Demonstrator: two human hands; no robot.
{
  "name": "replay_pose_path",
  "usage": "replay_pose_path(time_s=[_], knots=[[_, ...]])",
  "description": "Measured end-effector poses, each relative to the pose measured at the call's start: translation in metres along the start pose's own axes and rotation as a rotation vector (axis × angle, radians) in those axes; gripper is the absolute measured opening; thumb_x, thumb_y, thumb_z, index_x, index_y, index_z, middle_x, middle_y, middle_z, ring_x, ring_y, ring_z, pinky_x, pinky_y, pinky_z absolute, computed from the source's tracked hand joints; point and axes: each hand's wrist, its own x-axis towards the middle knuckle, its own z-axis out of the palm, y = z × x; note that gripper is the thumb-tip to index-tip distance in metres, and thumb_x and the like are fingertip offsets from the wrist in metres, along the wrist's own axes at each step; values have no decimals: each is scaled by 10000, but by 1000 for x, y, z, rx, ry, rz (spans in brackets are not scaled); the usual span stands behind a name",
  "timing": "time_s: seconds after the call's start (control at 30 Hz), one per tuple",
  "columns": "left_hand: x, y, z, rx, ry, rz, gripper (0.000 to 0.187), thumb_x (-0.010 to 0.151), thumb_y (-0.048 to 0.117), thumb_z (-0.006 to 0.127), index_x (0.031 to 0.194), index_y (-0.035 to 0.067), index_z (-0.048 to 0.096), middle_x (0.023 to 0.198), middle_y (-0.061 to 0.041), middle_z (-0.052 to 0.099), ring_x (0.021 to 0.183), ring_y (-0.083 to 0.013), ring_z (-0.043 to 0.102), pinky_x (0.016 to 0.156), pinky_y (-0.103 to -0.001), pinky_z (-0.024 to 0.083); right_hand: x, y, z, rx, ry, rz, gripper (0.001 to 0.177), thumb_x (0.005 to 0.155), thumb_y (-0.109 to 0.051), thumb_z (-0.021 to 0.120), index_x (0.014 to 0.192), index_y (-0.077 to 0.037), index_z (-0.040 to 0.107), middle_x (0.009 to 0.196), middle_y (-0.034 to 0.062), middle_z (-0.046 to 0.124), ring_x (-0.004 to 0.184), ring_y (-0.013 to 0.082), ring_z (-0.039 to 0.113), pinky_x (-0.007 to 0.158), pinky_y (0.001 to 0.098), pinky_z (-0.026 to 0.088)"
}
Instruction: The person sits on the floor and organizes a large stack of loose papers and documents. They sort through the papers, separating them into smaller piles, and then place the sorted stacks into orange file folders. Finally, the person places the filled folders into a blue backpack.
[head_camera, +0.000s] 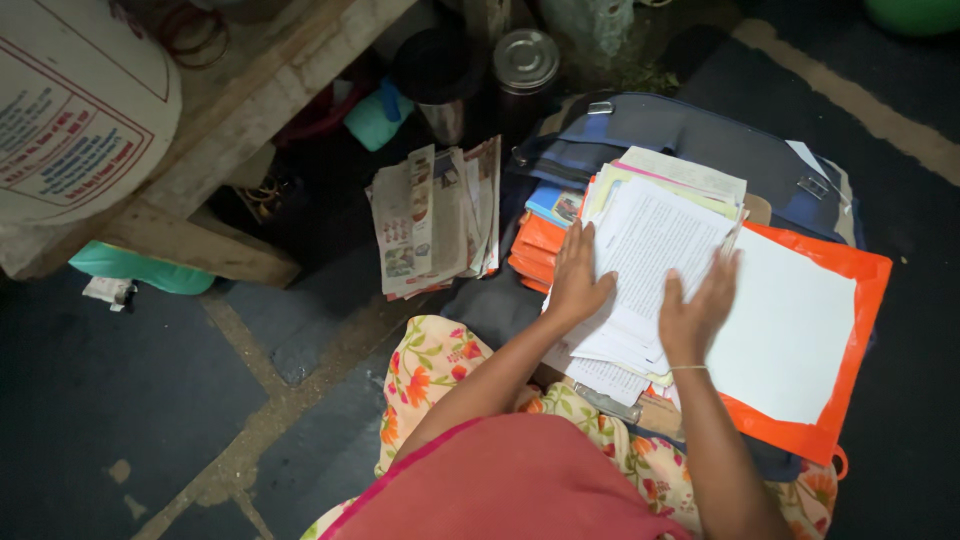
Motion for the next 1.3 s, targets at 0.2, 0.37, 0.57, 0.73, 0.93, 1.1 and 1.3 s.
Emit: replay_pose_path(time_s=[0.2, 0.37, 0.57, 0.73, 0.93, 1.1, 1.3], knots=[[3, 0, -4, 8, -24, -5, 922, 809, 226, 766, 1529, -104, 294, 1601, -363, 258, 1512, -483, 241, 1231, -501, 227, 3, -28, 3, -261, -172, -107, 782, 1031, -448, 534, 1600, 43, 317, 1695, 291, 189, 1591, 428, 136, 1255, 610, 36], [44, -14, -31, -100, 80, -148, 649, 817, 258, 713, 1373, -35, 547, 1345, -271, 618, 1300, -435, 564, 1104, -463, 444, 19, -57, 23, -222, -179, -252, 770, 1050, -480, 525, 1591, 40, 352, 1696, 301, 200, 1580, 436, 161, 1253, 615, 35], [120, -139, -76, 128, 174, -692, 503, 970, 424, 686, 1201, -22, 708, 1172, -320, 697, 1146, -466, 655, 1010, -518, 505, 25, -50, 43, -336, -257, -266, 739, 1048, -545, 449, 1577, -31, 415, 1672, 247, 293, 1562, 388, 205, 1235, 624, 52], [108, -250, -107, 225, 437, -486, 548, 785, 297, 704, 1196, -57, 629, 1162, -310, 684, 1086, -468, 668, 944, -500, 545, 21, -46, 47, -353, -229, -280, 727, 1052, -535, 456, 1578, -34, 421, 1672, 242, 315, 1570, 380, 218, 1245, 615, 60], [83, -250, -127, 351, 328, -717, 813, 665, 457, 865, 1196, -93, 588, 1230, -315, 613, 1107, -469, 604, 923, -507, 495, 21, -49, 47, -353, -222, -274, 720, 1038, -519, 486, 1570, -36, 431, 1669, 241, 325, 1566, 380, 229, 1248, 614, 66], [76, -193, -141, 269, 258, -749, 899, 641, 506, 885, 1190, -135, 574, 1211, -328, 632, 1136, -432, 641, 984, -439, 520, 21, -49, 47, -353, -213, -280, 709, 1042, -510, 491, 1567, -37, 437, 1671, 244, 326, 1567, 381, 240, 1252, 615, 74], [84, -187, -136, 413, 95, -799, 951, 664, 425, 801, 1379, -96, 452, 1348, -329, 571, 1238, -446, 596, 1040, -450, 507, 20, -49, 47, -353, -201, -292, 702, 1046, -501, 497, 1563, -29, 439, 1669, 248, 332, 1568, 389, 247, 1255, 620, 81]])
